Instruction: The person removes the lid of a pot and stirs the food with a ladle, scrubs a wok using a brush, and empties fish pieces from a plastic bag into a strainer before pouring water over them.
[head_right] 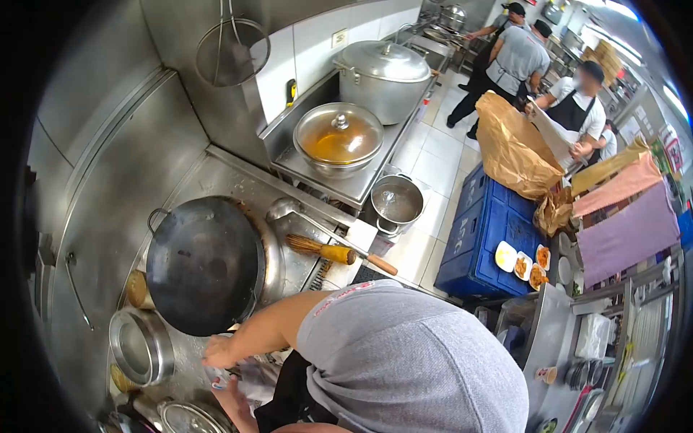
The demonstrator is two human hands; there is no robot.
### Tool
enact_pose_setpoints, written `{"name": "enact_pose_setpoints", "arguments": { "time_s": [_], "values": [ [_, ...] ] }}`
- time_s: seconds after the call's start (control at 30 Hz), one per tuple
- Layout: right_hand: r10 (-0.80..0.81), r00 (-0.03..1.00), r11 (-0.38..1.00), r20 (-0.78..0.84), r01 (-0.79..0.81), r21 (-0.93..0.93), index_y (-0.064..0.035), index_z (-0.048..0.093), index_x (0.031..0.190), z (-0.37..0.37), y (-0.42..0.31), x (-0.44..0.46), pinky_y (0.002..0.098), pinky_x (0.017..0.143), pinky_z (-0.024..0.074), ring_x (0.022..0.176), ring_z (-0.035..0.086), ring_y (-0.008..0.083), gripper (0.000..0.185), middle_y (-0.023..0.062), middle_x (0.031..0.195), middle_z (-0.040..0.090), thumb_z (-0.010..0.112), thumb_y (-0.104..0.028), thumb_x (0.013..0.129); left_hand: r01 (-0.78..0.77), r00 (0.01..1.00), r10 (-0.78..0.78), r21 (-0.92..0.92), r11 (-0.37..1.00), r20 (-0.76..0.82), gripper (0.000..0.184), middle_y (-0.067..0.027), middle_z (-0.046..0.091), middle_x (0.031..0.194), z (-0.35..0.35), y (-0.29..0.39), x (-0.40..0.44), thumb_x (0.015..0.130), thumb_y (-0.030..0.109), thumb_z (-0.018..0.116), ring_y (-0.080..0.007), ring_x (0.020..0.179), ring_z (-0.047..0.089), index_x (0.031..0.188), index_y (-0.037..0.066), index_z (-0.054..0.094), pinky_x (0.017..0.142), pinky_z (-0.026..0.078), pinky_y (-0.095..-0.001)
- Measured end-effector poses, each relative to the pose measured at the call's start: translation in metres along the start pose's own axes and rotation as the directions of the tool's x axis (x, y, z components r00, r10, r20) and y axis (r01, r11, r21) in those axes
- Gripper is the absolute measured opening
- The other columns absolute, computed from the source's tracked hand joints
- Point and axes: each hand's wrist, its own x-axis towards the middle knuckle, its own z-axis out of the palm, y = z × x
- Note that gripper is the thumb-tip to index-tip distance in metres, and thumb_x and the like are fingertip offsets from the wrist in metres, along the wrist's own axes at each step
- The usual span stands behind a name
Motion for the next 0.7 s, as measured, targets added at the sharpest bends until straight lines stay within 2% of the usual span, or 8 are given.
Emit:
{"name": "enact_pose_setpoints", "arguments": {
  "time_s": [0.03,0.17,0.37,0.4,0.47,0.5,0.6,0.7],
  "values": [
    [-0.040,0.996,0.998,0.079,0.043,-0.037,-0.0050,0.060,0.092,0.000,0.000,-0.007,0.0447,0.067,0.0530,0.078,0.070,0.0284,0.023,0.0125,0.076,0.069,0.062,-0.018,0.074,-0.227,0.971,0.238,0.190,0.955,-0.039,0.052,-0.0150,0.051,0.116,0.002,-0.002,0.001,0.073,-0.004,0.067,-0.0308,0.102,0.051,0.119,0.003,0.042,0.092,0.042,-0.0390],
    [-0.056,0.994,0.998,0.097,0.057,-0.010,-0.0048,0.062,0.091,0.017,-0.011,-0.017,0.0429,0.070,0.0533,0.080,0.070,0.0292,0.022,0.0131,0.078,0.070,0.060,-0.021,0.077,-0.233,0.881,0.444,0.664,0.711,-0.166,0.043,-0.0225,0.060,0.099,-0.027,0.008,0.024,0.076,0.002,0.064,-0.0391,0.092,0.061,0.115,0.003,0.046,0.083,0.047,-0.0455],
    [0.010,0.988,0.999,0.156,-0.016,0.035,-0.0018,0.058,0.099,-0.019,-0.024,-0.037,0.0435,0.070,0.0525,0.081,0.069,0.0314,0.027,0.0144,0.078,0.070,0.058,-0.022,0.080,-0.188,0.637,0.736,0.879,0.438,-0.230,0.043,-0.0244,0.064,0.096,-0.094,-0.052,0.103,0.079,0.003,0.053,-0.0495,0.090,0.060,0.121,0.011,0.051,0.076,0.047,-0.0529],
    [0.051,0.987,0.997,0.152,-0.059,0.045,-0.0011,0.057,0.101,-0.023,-0.023,-0.044,0.0441,0.071,0.0522,0.081,0.069,0.0321,0.029,0.0150,0.078,0.069,0.057,-0.022,0.080,-0.199,0.637,0.739,0.880,0.432,-0.219,0.043,-0.0244,0.064,0.096,-0.112,-0.078,0.131,0.079,0.003,0.053,-0.0495,0.090,0.060,0.121,0.011,0.051,0.076,0.047,-0.0529],
    [0.071,0.988,0.993,0.134,-0.083,0.085,-0.0010,0.054,0.104,-0.011,-0.009,-0.065,0.0451,0.071,0.0519,0.081,0.068,0.0335,0.031,0.0161,0.078,0.069,0.057,-0.021,0.081,-0.108,0.720,0.462,0.574,0.811,-0.517,0.043,-0.0203,0.070,0.086,-0.131,-0.118,0.176,0.082,0.015,0.063,-0.0382,0.076,0.068,0.124,0.014,0.061,0.070,0.054,-0.0486],
    [0.071,0.990,0.988,0.119,-0.087,0.131,-0.0009,0.052,0.106,-0.007,-0.007,-0.075,0.0462,0.071,0.0516,0.081,0.068,0.0349,0.032,0.0173,0.078,0.068,0.057,-0.020,0.081,-0.003,0.668,0.629,0.844,0.536,-0.397,0.035,-0.0183,0.070,0.088,-0.103,-0.085,0.131,0.083,0.013,0.060,-0.0347,0.081,0.068,0.118,0.010,0.062,0.073,0.053,-0.0498],
    [0.146,0.968,0.972,0.203,-0.179,0.154,0.0000,0.049,0.110,-0.045,0.000,-0.119,0.0490,0.072,0.0504,0.083,0.066,0.0389,0.032,0.0205,0.079,0.067,0.053,-0.016,0.083,-0.019,0.809,0.480,0.800,0.599,-0.340,0.048,-0.0252,0.063,0.100,-0.102,-0.061,0.125,0.075,-0.001,0.047,-0.0477,0.090,0.061,0.123,0.009,0.050,0.078,0.047,-0.0527],
    [0.240,0.956,0.955,0.166,-0.263,0.136,-0.0014,0.047,0.114,-0.018,0.030,-0.161,0.0510,0.073,0.0489,0.085,0.064,0.0432,0.033,0.0228,0.082,0.066,0.051,-0.013,0.083,-0.085,0.836,0.503,0.852,0.517,-0.222,0.045,-0.0248,0.062,0.108,-0.123,-0.067,0.151,0.079,0.006,0.055,-0.0449,0.090,0.062,0.124,0.006,0.050,0.083,0.048,-0.0517]
  ]
}}
